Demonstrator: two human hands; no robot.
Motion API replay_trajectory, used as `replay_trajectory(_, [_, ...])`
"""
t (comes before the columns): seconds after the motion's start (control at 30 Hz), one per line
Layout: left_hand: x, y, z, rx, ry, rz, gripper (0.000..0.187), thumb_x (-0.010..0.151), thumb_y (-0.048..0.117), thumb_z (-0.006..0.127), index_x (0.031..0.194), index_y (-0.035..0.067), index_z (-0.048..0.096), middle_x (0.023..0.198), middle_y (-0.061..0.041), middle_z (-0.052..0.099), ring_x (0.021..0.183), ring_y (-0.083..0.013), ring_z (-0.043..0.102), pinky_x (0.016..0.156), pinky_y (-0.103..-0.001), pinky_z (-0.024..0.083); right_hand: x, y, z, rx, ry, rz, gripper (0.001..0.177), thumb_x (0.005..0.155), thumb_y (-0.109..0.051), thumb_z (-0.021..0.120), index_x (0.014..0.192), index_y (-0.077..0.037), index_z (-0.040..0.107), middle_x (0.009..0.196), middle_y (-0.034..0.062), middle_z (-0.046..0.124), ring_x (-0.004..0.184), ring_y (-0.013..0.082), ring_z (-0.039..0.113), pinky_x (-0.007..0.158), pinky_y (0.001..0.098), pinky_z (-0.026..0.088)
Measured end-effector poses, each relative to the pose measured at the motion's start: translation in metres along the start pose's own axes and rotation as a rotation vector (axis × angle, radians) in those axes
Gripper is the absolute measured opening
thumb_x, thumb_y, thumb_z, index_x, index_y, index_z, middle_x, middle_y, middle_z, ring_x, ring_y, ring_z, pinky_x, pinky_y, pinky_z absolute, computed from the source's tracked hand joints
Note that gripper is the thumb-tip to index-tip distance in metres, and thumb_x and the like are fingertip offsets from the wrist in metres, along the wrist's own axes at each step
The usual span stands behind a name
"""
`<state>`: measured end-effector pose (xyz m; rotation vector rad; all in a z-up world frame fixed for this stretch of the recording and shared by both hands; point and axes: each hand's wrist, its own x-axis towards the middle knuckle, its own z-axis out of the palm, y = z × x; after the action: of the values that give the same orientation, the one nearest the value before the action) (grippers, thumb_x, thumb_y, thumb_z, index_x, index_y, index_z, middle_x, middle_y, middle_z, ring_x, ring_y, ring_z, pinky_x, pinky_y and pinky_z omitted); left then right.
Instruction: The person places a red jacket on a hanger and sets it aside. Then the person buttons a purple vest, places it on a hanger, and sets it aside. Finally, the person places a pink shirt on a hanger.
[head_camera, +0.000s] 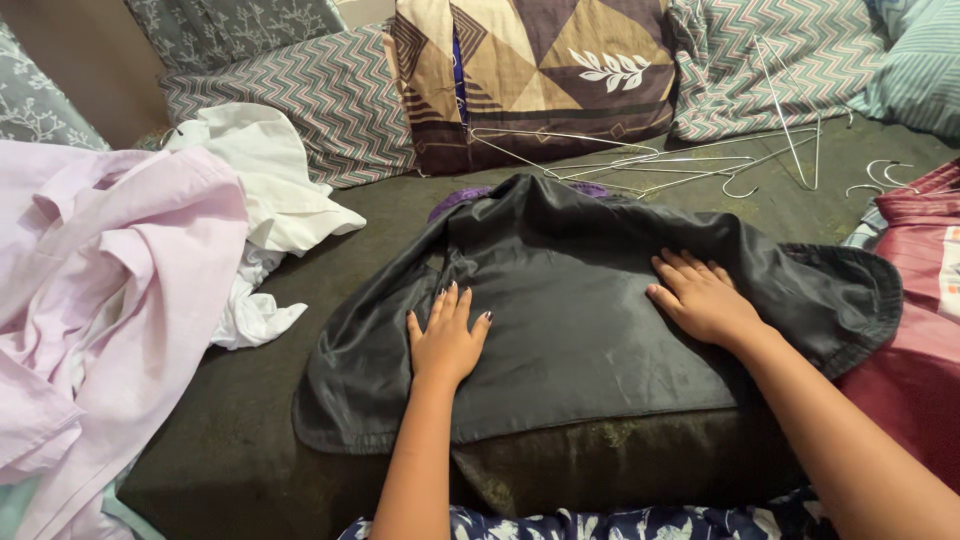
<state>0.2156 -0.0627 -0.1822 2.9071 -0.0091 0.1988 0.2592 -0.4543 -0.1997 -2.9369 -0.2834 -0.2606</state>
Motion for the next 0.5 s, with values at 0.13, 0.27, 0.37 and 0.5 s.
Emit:
replay_trajectory(0.13, [-0.002, -0.001, 0.001, 0.027, -0.04, -0.01, 0.069, 0.1, 0.058, 0.036, 0.159, 0.024, 0.029, 0.17, 0.0, 0.015, 0.156, -0.0159, 0.012, 0.124, -0.057, 0.004, -0.004, 0.0, -0.002, -0.03, -0.015, -0.012, 0.069, 0.1, -0.057, 0.035, 0.157, -0.018, 0.034, 0.169, 0.0056, 0.023, 0.156, 0.0253, 0.015, 0.123, 0.0486, 0.016])
replay_trajectory(0.27, [-0.009, -0.011, 0.0, 0.011, -0.094, -0.006, 0.073, 0.099, 0.06, 0.037, 0.161, 0.025, 0.025, 0.172, -0.003, 0.011, 0.157, -0.0195, 0.009, 0.125, -0.051, 0.008, -0.007, 0.0, -0.004, -0.035, -0.027, -0.018, 0.069, 0.1, -0.058, 0.034, 0.157, -0.019, 0.035, 0.168, 0.0062, 0.023, 0.156, 0.0264, 0.015, 0.123, 0.0481, 0.015])
replay_trajectory(0.37, [-0.009, -0.012, -0.011, -0.013, -0.127, 0.005, 0.073, 0.099, 0.06, 0.042, 0.16, 0.024, 0.027, 0.17, -0.004, 0.013, 0.157, -0.0215, 0.01, 0.125, -0.05, 0.01, -0.011, -0.004, -0.006, -0.078, -0.04, 0.002, 0.068, 0.099, -0.054, 0.035, 0.157, -0.019, 0.033, 0.167, 0.0071, 0.022, 0.155, 0.0277, 0.016, 0.123, 0.0496, 0.016])
replay_trajectory(0.5, [0.005, 0.005, -0.039, 0.047, -0.158, -0.055, 0.066, 0.094, 0.057, 0.056, 0.148, 0.02, 0.051, 0.161, -0.007, 0.038, 0.15, -0.0247, 0.033, 0.119, -0.049, 0.029, -0.003, -0.033, -0.008, -0.237, 0.036, -0.022, 0.064, 0.094, -0.042, 0.045, 0.152, -0.015, 0.041, 0.161, 0.0161, 0.032, 0.149, 0.0337, 0.027, 0.119, 0.0526, 0.021])
